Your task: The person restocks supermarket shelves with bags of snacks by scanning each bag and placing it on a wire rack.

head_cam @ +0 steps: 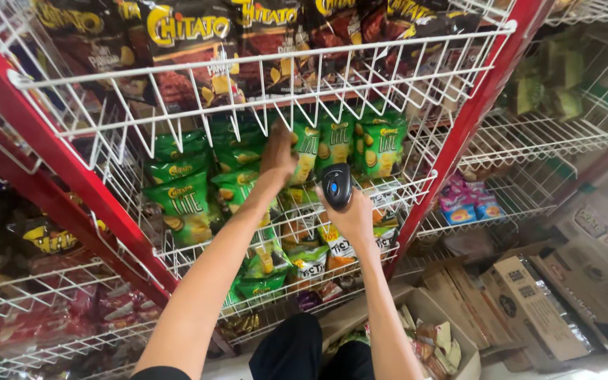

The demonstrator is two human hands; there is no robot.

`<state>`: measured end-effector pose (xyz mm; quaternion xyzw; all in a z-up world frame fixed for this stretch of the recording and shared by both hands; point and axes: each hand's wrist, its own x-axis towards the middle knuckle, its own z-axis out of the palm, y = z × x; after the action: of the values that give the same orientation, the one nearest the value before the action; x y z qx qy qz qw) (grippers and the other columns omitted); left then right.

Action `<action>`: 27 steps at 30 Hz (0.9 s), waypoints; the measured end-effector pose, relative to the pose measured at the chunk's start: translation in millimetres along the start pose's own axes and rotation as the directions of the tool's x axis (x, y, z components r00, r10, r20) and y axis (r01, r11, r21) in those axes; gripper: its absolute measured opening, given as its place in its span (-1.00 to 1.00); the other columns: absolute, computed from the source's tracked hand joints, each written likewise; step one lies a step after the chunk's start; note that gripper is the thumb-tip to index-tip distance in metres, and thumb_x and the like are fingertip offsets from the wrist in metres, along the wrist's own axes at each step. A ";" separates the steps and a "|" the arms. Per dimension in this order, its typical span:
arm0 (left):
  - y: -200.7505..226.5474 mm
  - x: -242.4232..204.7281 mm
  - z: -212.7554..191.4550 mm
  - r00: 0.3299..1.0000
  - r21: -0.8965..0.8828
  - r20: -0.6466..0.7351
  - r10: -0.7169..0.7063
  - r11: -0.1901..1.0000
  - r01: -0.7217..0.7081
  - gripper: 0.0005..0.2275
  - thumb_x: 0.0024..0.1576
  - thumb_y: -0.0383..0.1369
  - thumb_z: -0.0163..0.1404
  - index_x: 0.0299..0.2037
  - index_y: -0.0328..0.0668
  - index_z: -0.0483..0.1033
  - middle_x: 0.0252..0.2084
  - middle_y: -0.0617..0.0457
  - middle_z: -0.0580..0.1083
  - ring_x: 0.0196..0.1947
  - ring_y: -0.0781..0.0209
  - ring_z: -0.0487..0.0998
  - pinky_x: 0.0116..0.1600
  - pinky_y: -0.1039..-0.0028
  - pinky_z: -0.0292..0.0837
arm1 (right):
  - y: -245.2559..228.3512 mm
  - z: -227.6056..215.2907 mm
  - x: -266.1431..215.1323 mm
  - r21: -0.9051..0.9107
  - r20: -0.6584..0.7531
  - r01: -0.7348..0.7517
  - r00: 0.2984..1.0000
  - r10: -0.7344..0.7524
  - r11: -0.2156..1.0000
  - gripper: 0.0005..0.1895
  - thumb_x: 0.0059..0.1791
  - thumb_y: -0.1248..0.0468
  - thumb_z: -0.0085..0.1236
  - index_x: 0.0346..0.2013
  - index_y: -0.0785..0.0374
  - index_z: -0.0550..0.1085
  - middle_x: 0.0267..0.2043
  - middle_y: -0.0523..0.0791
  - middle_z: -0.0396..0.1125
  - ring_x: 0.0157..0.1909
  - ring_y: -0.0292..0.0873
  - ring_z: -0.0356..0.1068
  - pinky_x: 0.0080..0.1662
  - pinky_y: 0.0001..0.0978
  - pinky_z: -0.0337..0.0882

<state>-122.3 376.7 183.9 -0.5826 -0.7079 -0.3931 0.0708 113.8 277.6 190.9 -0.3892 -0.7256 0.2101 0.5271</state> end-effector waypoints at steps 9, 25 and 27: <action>72.4 -19.2 -38.9 0.900 0.555 0.431 0.063 0.768 -0.320 0.10 -0.24 -0.23 0.41 0.49 -0.02 -0.14 0.39 -0.26 0.18 0.42 -0.19 0.15 0.48 -0.11 -0.13 | 13.6 13.5 -12.2 0.107 -0.152 0.160 0.978 -0.143 0.981 -0.72 -0.13 0.17 0.43 -0.39 0.32 0.56 -0.43 0.02 0.44 -0.37 0.03 0.45 -0.27 -0.16 0.39; 32.2 -2.0 27.1 0.933 0.751 0.266 0.241 0.555 -0.357 0.06 -0.11 -0.33 0.28 0.51 0.30 -0.29 0.45 -0.10 0.09 0.48 -0.07 0.02 0.37 0.02 -0.01 | 27.7 21.5 -11.7 0.025 -0.160 0.189 0.970 -0.182 0.982 -0.74 -0.15 0.21 0.44 -0.50 0.27 0.50 -0.48 -0.03 0.44 -0.34 0.06 0.36 -0.21 -0.10 0.36; 61.1 -18.5 -17.7 0.930 0.648 0.300 0.212 0.670 -0.362 0.07 -0.16 -0.24 0.29 0.50 0.26 -0.28 0.45 -0.12 0.07 0.49 -0.11 -0.01 0.42 -0.01 -0.08 | 36.4 24.2 -13.9 0.035 -0.158 0.207 0.967 -0.199 0.978 -0.77 -0.15 0.23 0.44 -0.51 0.27 0.52 -0.49 -0.05 0.45 -0.34 0.06 0.37 -0.19 -0.11 0.36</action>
<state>-69.1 351.9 214.6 -0.6540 -0.7049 -0.0225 0.2736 105.8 291.4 147.8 -0.3143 -0.7132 0.1430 0.6100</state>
